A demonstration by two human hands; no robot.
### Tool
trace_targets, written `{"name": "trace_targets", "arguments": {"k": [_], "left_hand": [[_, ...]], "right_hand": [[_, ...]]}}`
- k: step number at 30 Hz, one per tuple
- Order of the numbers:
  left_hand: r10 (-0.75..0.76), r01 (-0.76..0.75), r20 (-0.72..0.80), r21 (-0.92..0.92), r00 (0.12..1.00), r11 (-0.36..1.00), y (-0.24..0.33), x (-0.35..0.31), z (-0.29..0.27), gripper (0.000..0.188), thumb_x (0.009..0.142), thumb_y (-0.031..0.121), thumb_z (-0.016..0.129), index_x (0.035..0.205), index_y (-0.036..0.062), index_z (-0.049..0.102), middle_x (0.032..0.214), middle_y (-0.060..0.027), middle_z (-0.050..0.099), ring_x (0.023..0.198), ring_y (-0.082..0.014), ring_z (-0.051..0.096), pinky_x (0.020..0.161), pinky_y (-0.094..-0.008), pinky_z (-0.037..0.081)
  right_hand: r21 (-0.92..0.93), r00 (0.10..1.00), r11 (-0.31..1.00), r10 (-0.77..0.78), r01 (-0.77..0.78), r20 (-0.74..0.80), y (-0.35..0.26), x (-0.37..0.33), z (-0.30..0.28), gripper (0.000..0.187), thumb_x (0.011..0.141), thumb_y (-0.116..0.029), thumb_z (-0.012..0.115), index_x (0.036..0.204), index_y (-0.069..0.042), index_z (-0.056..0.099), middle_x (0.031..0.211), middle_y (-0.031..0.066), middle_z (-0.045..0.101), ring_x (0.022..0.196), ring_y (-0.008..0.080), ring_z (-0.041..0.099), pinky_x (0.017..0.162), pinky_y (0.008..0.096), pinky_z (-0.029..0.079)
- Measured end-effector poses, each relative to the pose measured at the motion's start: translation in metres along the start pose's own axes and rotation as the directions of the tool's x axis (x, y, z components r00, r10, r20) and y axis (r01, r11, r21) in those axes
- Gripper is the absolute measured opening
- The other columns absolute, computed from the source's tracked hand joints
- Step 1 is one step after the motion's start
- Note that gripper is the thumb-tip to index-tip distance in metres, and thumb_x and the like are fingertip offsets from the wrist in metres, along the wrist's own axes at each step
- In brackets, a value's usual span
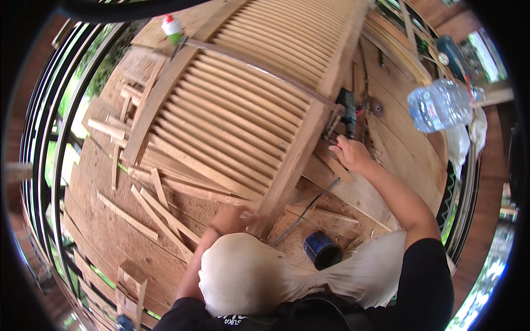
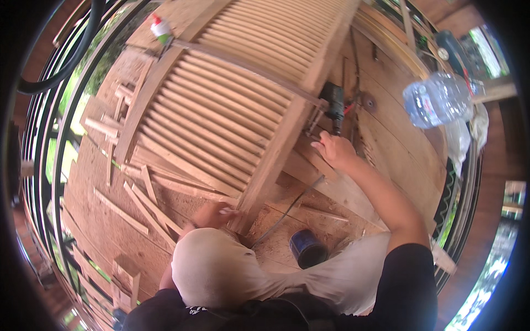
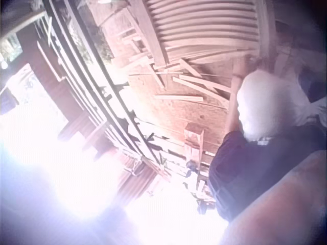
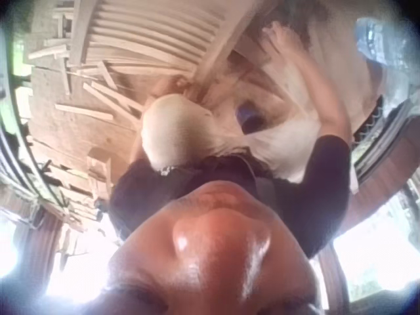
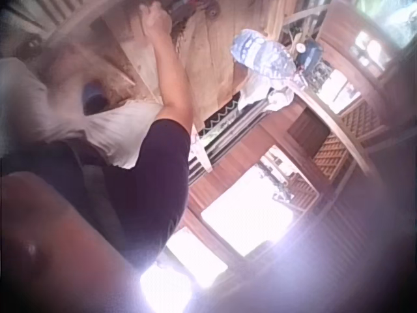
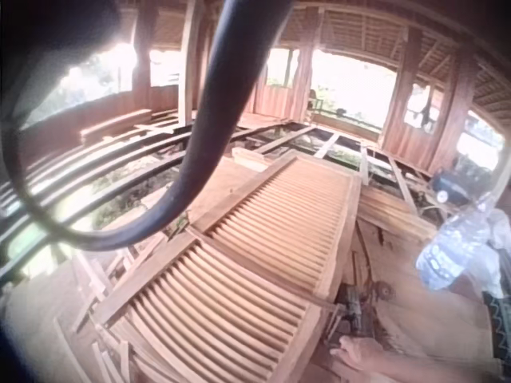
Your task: The person assembles a curved wooden slatted structure by positioning slats, aligning them with a frame, and securing them using a hammer and nails. They repeatedly adjust slat positions and tap them into place.
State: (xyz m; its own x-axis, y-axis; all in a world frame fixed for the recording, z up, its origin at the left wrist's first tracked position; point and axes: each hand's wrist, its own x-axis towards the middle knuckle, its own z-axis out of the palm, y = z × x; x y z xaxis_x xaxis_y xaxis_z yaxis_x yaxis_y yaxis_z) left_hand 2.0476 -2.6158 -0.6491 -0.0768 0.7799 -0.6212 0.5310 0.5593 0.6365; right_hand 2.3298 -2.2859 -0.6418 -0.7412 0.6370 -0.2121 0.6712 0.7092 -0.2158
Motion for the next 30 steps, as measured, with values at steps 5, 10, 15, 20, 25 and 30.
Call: {"name": "trace_targets", "arguments": {"k": [5, 10, 15, 20, 25, 30], "left_hand": [[0.375, -0.314, -0.453, 0.206, 0.809, 0.927, 0.060, 0.046, -0.101, 0.019, 0.094, 0.025, 0.068, 0.092, 0.0065, 0.074, 0.086, -0.0148, 0.073, 0.077, -0.0334, 0.071, 0.071, -0.0417, 0.057], [0.579, -0.401, -0.403, 0.446, 0.709, 0.801, 0.168, 0.180, -0.154, 0.046, 0.094, 0.039, 0.064, 0.127, 0.0067, 0.063, 0.131, -0.0157, 0.062, 0.125, -0.0339, 0.056, 0.104, -0.0455, 0.045], [0.579, -0.246, -0.214, 0.751, 0.787, 0.613, 0.214, 0.255, -0.153, 0.050, 0.093, 0.049, 0.061, 0.127, 0.0127, 0.064, 0.136, -0.0123, 0.059, 0.132, -0.0294, 0.050, 0.113, -0.0468, 0.036], [0.355, -0.216, -0.095, 0.641, 0.930, 0.737, 0.223, 0.269, -0.155, 0.047, 0.089, 0.054, 0.065, 0.119, 0.0192, 0.068, 0.124, -0.0095, 0.066, 0.125, -0.0279, 0.056, 0.111, -0.0480, 0.035], [0.435, -0.250, -0.165, 0.620, 0.885, 0.744, 0.209, 0.276, -0.157, 0.045, 0.081, 0.051, 0.075, 0.109, 0.0156, 0.071, 0.106, -0.0114, 0.070, 0.106, -0.0312, 0.065, 0.102, -0.0451, 0.039], [0.466, -0.311, -0.173, 0.543, 0.868, 0.780, 0.210, 0.266, -0.155, 0.037, 0.080, 0.044, 0.078, 0.099, 0.0138, 0.072, 0.103, -0.0087, 0.069, 0.104, -0.0292, 0.063, 0.100, -0.0440, 0.038]], "right_hand": [[0.412, 0.971, 0.910, -0.068, -0.033, 0.228, 0.052, 0.000, -0.014, 0.028, 0.099, -0.029, 0.056, 0.102, -0.002, 0.060, 0.084, 0.0186, 0.070, 0.082, 0.0356, 0.070, 0.072, 0.0434, 0.052], [0.353, 0.979, 0.933, -0.008, -0.066, 0.204, 0.019, -0.003, -0.012, 0.027, 0.096, -0.026, 0.062, 0.106, -0.001, 0.060, 0.091, 0.0210, 0.069, 0.088, 0.0380, 0.069, 0.076, 0.0450, 0.052], [0.290, 0.995, 0.956, -0.008, 0.038, -0.101, 0.015, -0.021, 0.002, 0.024, 0.093, -0.023, 0.063, 0.105, -0.002, 0.061, 0.098, 0.0200, 0.069, 0.092, 0.0418, 0.066, 0.081, 0.0485, 0.052], [0.363, 0.996, 0.927, -0.092, 0.089, -0.010, 0.034, -0.018, -0.006, 0.021, 0.092, -0.020, 0.063, 0.100, -0.001, 0.062, 0.096, 0.0210, 0.068, 0.092, 0.0417, 0.065, 0.080, 0.0499, 0.050], [0.413, 0.990, 0.906, 0.035, -0.089, 0.136, 0.031, -0.018, -0.017, 0.023, 0.090, -0.018, 0.065, 0.099, 0.002, 0.062, 0.091, 0.0249, 0.065, 0.091, 0.0419, 0.065, 0.078, 0.0519, 0.048], [0.268, 0.998, 0.963, -0.011, 0.025, -0.056, 0.023, -0.026, -0.017, 0.023, 0.088, -0.018, 0.067, 0.098, 0.002, 0.062, 0.089, 0.0227, 0.067, 0.092, 0.0425, 0.065, 0.080, 0.0512, 0.049]]}}
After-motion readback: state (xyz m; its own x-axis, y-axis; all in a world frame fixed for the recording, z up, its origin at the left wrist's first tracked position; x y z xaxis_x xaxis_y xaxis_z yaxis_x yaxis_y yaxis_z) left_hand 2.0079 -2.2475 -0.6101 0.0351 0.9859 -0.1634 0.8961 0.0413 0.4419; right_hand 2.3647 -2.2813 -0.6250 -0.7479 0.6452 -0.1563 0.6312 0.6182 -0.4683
